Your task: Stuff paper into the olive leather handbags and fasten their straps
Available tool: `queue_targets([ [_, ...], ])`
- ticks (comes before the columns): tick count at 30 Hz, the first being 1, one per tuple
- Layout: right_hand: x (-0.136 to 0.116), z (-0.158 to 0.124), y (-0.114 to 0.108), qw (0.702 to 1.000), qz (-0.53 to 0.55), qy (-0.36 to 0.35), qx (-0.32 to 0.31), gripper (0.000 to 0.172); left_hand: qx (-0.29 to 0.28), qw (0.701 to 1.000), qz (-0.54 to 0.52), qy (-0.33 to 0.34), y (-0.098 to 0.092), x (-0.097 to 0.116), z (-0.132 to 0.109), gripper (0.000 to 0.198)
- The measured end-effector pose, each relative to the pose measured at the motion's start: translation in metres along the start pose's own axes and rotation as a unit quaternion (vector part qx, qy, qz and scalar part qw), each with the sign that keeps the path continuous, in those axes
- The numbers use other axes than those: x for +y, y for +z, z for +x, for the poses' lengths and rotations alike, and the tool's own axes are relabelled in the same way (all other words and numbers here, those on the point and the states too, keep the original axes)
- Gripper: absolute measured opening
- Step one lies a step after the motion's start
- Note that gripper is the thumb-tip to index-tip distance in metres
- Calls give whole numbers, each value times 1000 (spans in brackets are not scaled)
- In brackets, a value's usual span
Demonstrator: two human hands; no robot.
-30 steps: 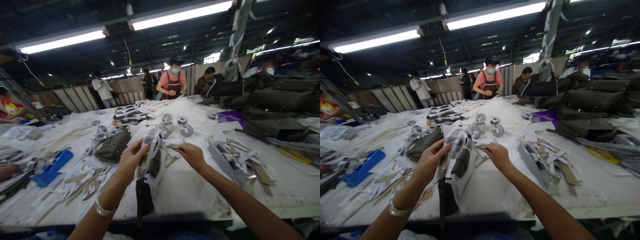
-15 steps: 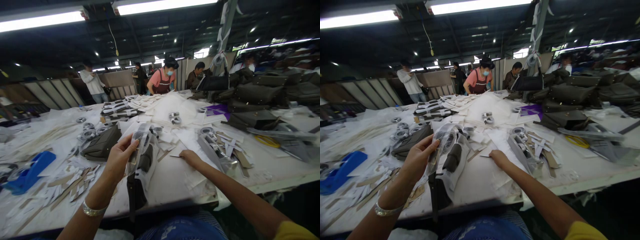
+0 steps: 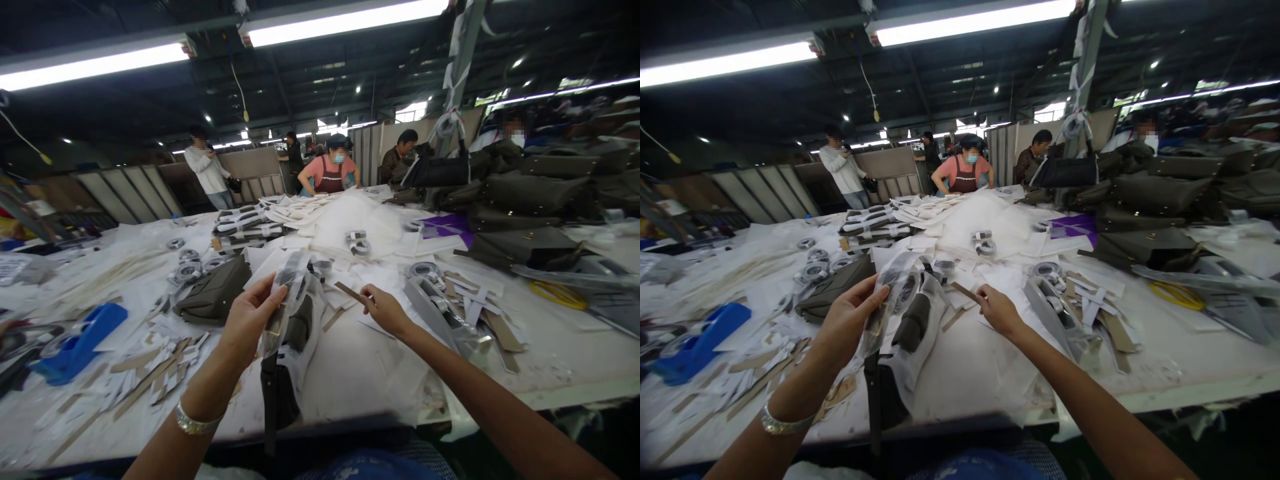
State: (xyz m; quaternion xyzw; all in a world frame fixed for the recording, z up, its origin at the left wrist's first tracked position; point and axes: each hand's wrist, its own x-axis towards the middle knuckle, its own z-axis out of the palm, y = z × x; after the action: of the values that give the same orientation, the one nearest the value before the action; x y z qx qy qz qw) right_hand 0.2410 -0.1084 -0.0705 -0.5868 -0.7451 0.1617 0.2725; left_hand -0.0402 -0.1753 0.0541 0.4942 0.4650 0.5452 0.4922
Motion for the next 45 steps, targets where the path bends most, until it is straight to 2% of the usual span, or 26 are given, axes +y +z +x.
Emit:
queue_targets([
  [2,-25,-4,-8,988,152,-29,-12,23,-2,1000,-2,0,1,0,2,55],
  [4,-49,-8,-14,951,304,-46,-43,26,-8,1000,-1,-3,1,-1,3,58],
  [7,-76,-14,-22,909,404,-49,-92,40,-17,1000,1,-4,1,-1,3,61],
  [12,-95,-16,-30,903,410,-45,-120,35,-25,1000,15,8,-1,2,1,59],
  [17,-97,-21,-38,915,391,-40,-92,28,-7,1000,25,9,-5,2,1,57],
  [22,-105,-14,-33,918,386,-47,-75,28,-22,999,21,10,0,2,0,58],
  [24,-114,-7,-29,910,404,-50,-82,31,-31,999,25,14,4,3,-2,59],
  [26,-124,0,-27,881,458,-47,-111,36,-36,999,34,21,7,5,-4,59],
  [29,-136,7,-26,813,558,-30,-165,40,-35,998,46,27,11,7,-7,56],
  [32,-141,8,-26,750,627,15,-211,40,-24,998,49,30,12,9,-9,57],
  [35,-141,4,-28,715,659,46,-227,37,-7,998,55,23,11,9,-11,60],
  [40,-145,-2,-35,713,663,39,-224,39,7,997,81,10,7,8,-9,60],
  [45,-156,-8,-30,755,636,28,-156,50,16,985,147,92,4,2,-4,48],
])
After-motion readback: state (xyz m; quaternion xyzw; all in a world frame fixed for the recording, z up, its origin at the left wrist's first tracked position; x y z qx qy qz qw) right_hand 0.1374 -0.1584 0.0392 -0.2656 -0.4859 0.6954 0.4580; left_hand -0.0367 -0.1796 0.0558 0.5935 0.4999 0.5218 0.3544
